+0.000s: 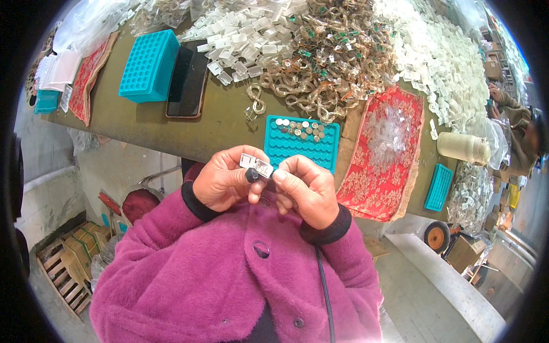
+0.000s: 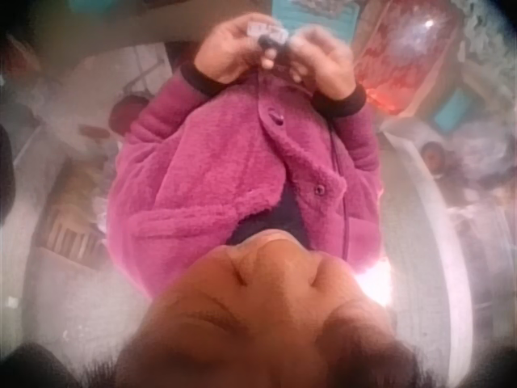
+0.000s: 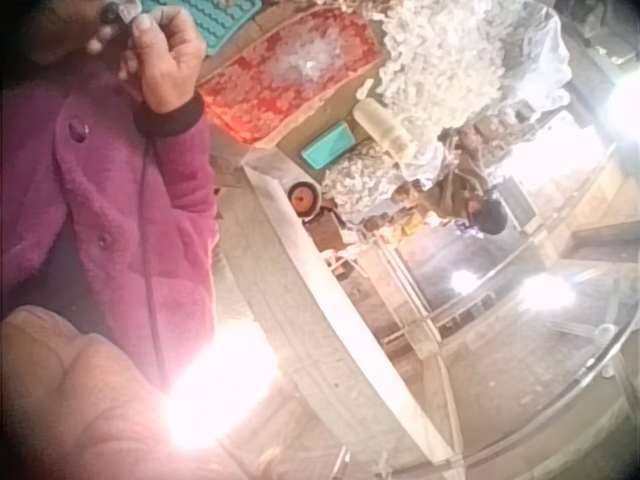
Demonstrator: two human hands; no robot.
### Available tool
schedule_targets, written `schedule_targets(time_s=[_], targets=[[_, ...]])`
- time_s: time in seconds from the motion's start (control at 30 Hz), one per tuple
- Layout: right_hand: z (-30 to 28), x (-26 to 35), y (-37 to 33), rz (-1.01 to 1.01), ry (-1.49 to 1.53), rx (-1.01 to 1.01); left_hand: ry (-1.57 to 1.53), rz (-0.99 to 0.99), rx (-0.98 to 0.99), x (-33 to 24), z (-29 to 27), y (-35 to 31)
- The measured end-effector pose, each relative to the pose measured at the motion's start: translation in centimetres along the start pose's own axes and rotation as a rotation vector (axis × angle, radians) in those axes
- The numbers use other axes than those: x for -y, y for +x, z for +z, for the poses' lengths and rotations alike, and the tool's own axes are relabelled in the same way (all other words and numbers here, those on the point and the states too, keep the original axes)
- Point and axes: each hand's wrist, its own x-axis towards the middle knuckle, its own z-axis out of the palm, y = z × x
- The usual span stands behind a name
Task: The person repeatedly picks small LED modules and white plastic housings from a table, inserts the LEDs into the housings, and tests each assembly by pressing a contact to light the LED. Finished units are placed on a blue tray. The person continues this cycle throughout the clip.
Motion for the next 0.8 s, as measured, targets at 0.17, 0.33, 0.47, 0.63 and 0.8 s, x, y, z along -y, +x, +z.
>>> schedule_targets(time_s=[0.17, 0.33, 0.47, 0.63, 0.8], targets=[[-0.7, 0.2, -1.2, -0.064, -0.320, -0.141, 0.091, -0.051, -0.087, -0.6, 0.3, -0.2], [-3.5, 1.5, 0.6, -0.715, -1.344, -0.481, 0.164, -0.022, -0.106, -2.1, 0.4, -0.6], [-4.4, 1.6, 2.4, -0.692, -1.518, -0.533, 0.229, -0.006, -0.146, -1.8, 1.0, -0.7], [-4.2, 1.5, 2.9, -0.685, -1.503, -0.455, 0.266, 0.055, -0.230, -1.4, 1.4, -0.9], [-4.2, 1.2, 3.1, -0.735, -1.620, -0.428, 0.351, 0.102, -0.116, -1.3, 0.7, -0.3]])
